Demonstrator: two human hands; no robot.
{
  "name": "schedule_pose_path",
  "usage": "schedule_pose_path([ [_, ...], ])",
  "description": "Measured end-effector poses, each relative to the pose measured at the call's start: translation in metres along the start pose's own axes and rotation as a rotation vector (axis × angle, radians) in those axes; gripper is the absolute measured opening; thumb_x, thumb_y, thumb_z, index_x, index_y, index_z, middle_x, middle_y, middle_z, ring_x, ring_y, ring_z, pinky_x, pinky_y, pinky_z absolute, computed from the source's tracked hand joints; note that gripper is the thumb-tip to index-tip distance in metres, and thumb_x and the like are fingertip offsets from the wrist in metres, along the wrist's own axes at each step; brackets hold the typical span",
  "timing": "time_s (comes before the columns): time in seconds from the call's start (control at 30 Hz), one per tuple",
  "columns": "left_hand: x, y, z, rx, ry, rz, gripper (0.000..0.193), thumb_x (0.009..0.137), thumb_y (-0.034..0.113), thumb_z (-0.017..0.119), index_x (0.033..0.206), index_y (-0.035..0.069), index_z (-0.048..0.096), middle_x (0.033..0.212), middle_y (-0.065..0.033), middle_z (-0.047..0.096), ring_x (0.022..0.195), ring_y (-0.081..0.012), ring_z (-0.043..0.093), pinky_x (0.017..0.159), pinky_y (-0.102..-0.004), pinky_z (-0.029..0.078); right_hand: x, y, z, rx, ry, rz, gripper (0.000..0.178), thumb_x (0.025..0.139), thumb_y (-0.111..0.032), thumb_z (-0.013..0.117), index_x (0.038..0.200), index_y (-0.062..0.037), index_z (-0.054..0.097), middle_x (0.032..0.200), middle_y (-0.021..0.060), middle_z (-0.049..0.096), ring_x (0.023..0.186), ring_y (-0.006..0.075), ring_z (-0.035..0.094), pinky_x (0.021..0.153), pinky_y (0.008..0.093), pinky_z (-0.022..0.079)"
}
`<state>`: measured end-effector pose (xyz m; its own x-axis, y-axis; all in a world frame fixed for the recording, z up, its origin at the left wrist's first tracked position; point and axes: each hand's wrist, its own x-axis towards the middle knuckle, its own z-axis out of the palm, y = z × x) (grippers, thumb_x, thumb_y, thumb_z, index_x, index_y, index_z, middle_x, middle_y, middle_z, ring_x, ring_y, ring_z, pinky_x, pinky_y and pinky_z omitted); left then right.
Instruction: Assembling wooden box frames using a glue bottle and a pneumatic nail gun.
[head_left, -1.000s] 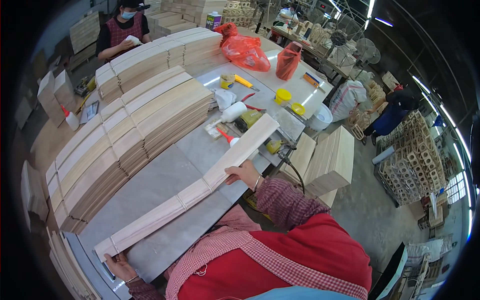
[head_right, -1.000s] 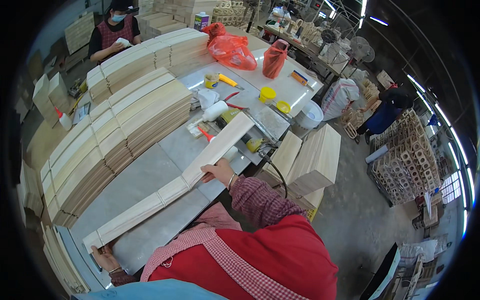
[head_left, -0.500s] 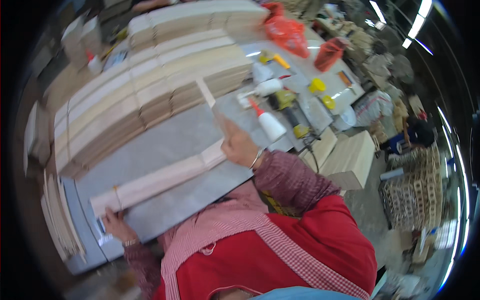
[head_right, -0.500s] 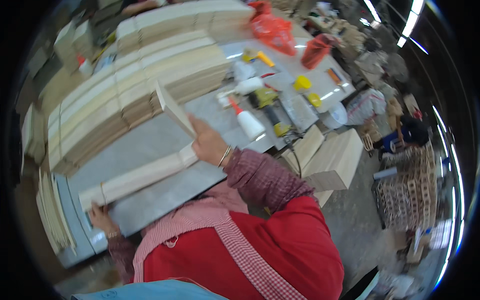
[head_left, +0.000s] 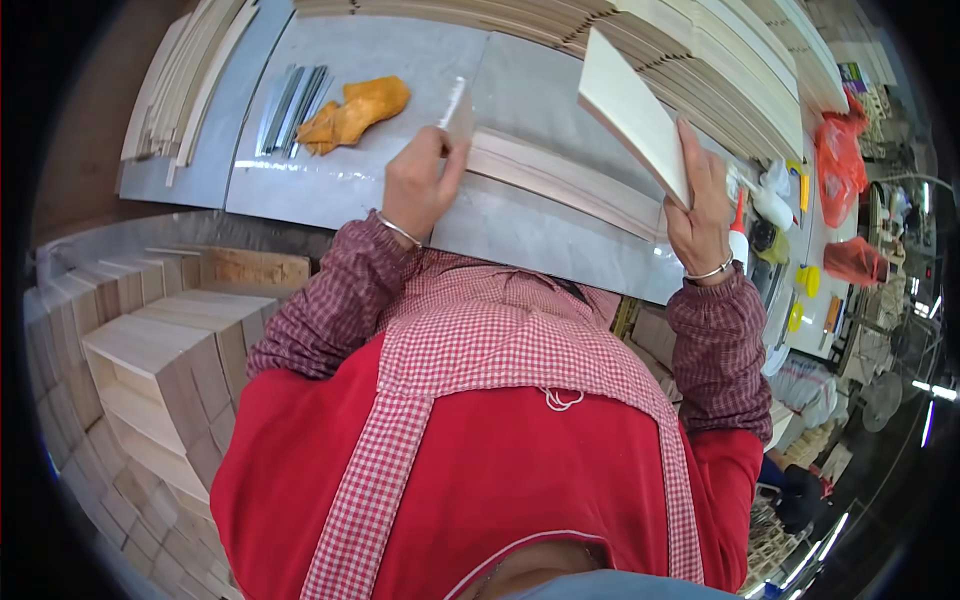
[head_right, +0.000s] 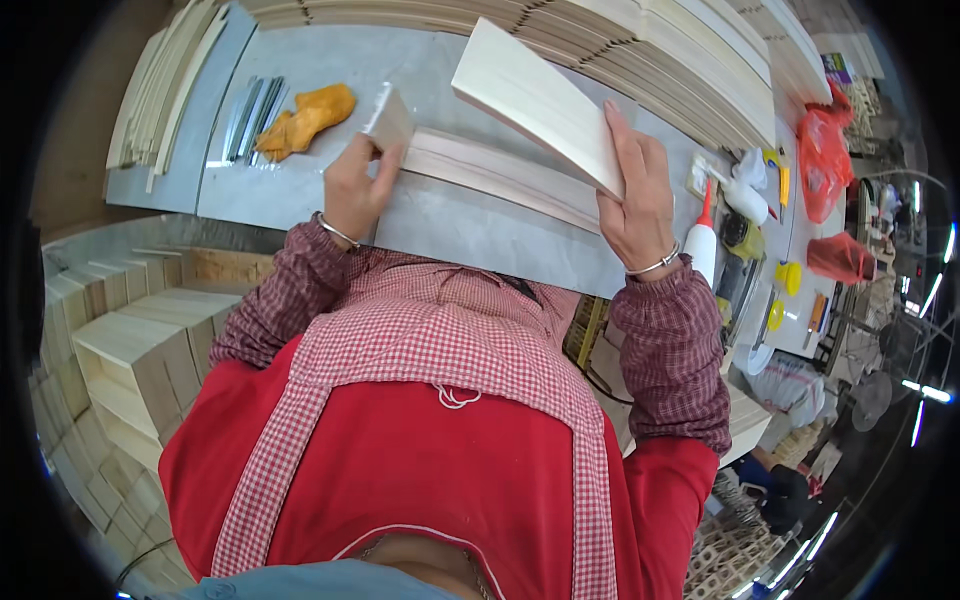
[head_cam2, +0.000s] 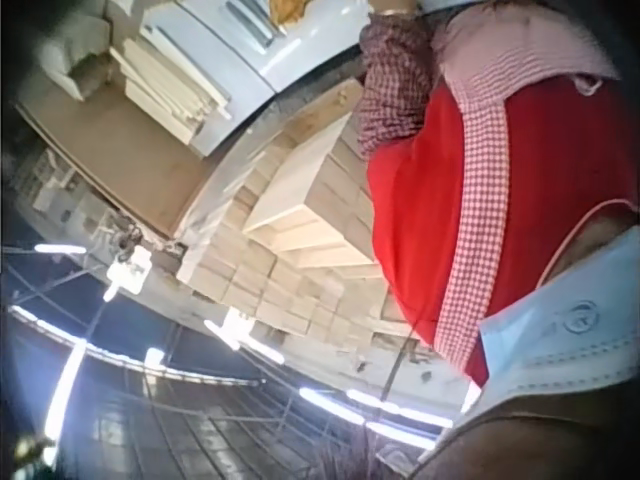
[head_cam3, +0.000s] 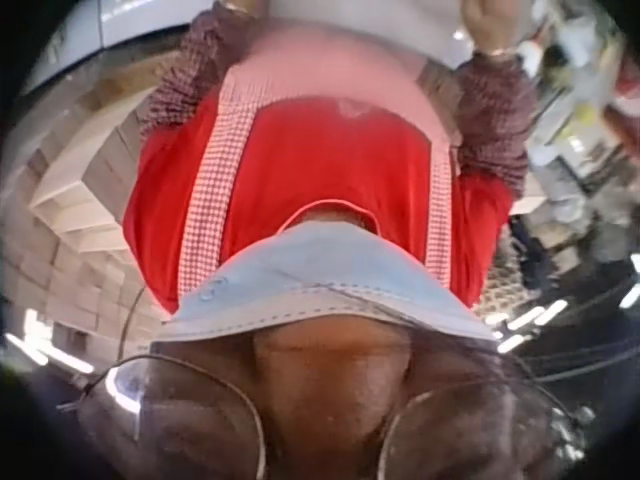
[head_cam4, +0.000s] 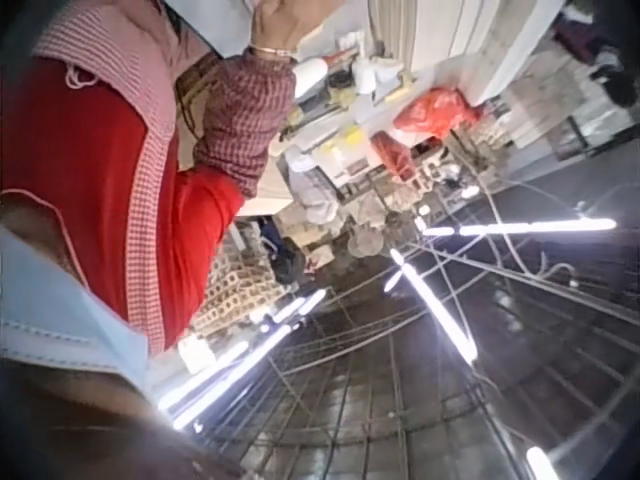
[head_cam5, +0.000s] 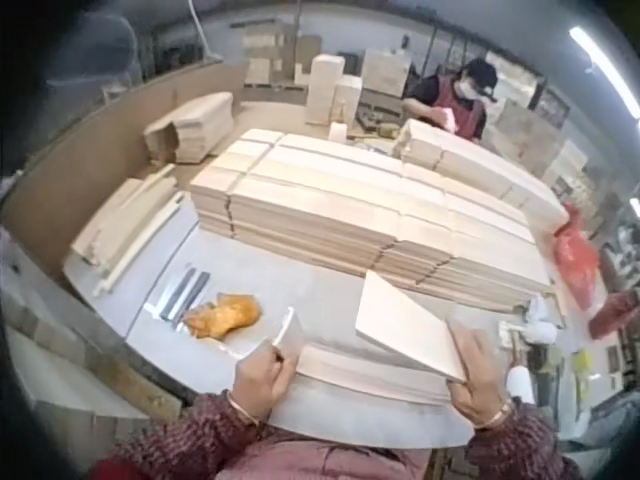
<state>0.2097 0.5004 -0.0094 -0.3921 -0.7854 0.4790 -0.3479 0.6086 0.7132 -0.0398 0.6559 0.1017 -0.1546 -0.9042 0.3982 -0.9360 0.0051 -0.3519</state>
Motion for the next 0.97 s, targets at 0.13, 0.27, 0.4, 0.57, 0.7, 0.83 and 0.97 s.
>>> schedule_pose_path([
  [0.13,0.003,0.006,-0.002,-0.168,-0.120,0.025,0.028,0.080,0.008,0.063,0.107,0.002,0.058,0.088,-0.0092,0.061,0.068,-0.0178,0.057,0.062,-0.0264,0.048,0.003,-0.015,0.002,0.052,-0.133,0.001,0.069,0.067,-0.008,0.058,0.134,-0.0063,0.044,0.108,0.0142,0.054,0.090,0.0265,0.052,0.081,0.0356,0.043],
  [0.27,0.023,-0.004,-0.013,-0.605,-0.183,-0.023,0.039,0.080,0.008,0.066,0.117,0.004,0.056,0.094,-0.0080,0.060,0.074,-0.0161,0.057,0.069,-0.0246,0.050,0.006,-0.011,0.001,0.127,-0.125,-0.009,0.069,0.069,-0.017,0.066,0.134,-0.0058,0.045,0.111,0.0150,0.054,0.094,0.0267,0.053,0.084,0.0353,0.043],
  [0.4,0.045,-0.017,-0.029,-0.821,-0.330,-0.087,0.047,0.079,0.009,0.068,0.124,0.007,0.054,0.099,-0.0069,0.060,0.078,-0.0145,0.057,0.075,-0.0233,0.051,0.009,-0.009,-0.001,0.195,-0.122,-0.020,0.069,0.071,-0.023,0.070,0.133,-0.0049,0.046,0.114,0.0155,0.054,0.097,0.0270,0.054,0.086,0.0345,0.044],
  [0.57,0.064,-0.029,-0.039,-0.826,-0.559,-0.132,0.055,0.078,0.009,0.070,0.130,0.011,0.051,0.111,-0.0064,0.056,0.084,-0.0132,0.055,0.080,-0.0219,0.049,0.022,-0.011,0.002,0.249,-0.142,-0.055,0.067,0.071,-0.025,0.073,0.130,-0.0045,0.050,0.114,0.0154,0.054,0.096,0.0264,0.054,0.085,0.0336,0.044],
  [0.7,0.066,-0.030,-0.036,-0.744,-0.631,-0.087,0.057,0.077,0.011,0.072,0.131,0.012,0.051,0.116,-0.0062,0.054,0.086,-0.0131,0.055,0.081,-0.0210,0.048,0.027,-0.014,0.008,0.248,-0.207,-0.061,0.064,0.071,-0.025,0.074,0.128,-0.0044,0.053,0.113,0.0152,0.054,0.095,0.0258,0.054,0.084,0.0332,0.044],
  [0.83,0.067,-0.024,-0.029,-0.672,-0.551,0.061,0.054,0.077,0.014,0.073,0.128,0.015,0.054,0.105,-0.0053,0.059,0.080,-0.0131,0.058,0.076,-0.0209,0.050,0.026,-0.015,0.017,0.219,-0.303,-0.008,0.062,0.072,-0.025,0.073,0.127,-0.0030,0.053,0.116,0.0156,0.053,0.097,0.0259,0.054,0.085,0.0328,0.044],
  [0.97,0.067,-0.021,-0.027,-0.580,-0.568,0.086,0.055,0.078,0.019,0.074,0.129,0.015,0.053,0.106,-0.0058,0.059,0.081,-0.0145,0.058,0.076,-0.0211,0.050,0.026,-0.013,0.028,0.135,-0.277,-0.060,0.060,0.070,-0.030,0.075,0.125,-0.0138,0.058,0.106,0.0132,0.054,0.090,0.0244,0.053,0.080,0.0320,0.045],
])
